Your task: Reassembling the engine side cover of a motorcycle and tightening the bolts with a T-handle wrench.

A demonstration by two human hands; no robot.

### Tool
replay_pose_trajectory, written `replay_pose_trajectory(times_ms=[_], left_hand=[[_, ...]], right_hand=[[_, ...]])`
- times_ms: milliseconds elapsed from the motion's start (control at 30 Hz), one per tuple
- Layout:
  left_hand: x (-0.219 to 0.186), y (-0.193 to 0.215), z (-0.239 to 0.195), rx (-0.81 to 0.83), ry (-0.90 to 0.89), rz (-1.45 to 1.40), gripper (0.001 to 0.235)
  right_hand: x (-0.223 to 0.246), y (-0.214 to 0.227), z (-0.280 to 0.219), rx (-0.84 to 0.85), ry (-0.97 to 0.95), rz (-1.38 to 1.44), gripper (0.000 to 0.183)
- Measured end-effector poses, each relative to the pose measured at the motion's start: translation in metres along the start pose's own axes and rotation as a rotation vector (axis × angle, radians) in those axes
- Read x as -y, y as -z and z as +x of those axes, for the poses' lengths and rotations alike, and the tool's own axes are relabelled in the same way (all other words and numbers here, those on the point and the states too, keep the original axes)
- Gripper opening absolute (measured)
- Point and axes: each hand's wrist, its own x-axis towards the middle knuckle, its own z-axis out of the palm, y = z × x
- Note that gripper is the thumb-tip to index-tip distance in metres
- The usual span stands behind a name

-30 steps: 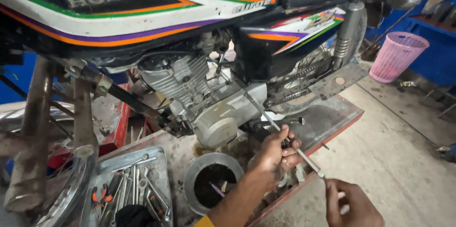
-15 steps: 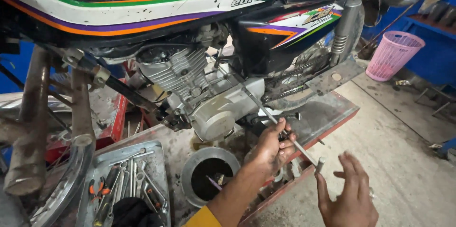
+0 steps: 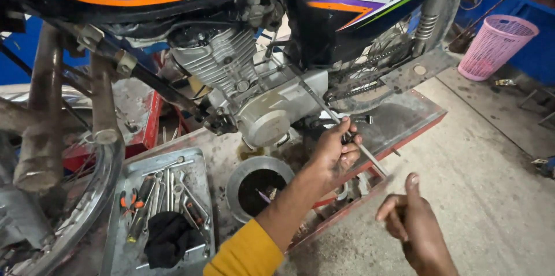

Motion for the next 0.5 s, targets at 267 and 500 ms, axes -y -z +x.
replay_pose_trajectory(times_ms=[267,500], left_hand=[[-0.004,-0.001,-0.003,-0.031,0.001,-0.063,0.030],[-0.006,-0.006,-0.008,-0.074,-0.028,-0.013,0.031]], right_hand=[[-0.009,0.004,-0.005,-0.665,1.013,-1.242,0.042],[0.002,0.002,0.008,-0.575,0.548,-1.517,0.035]])
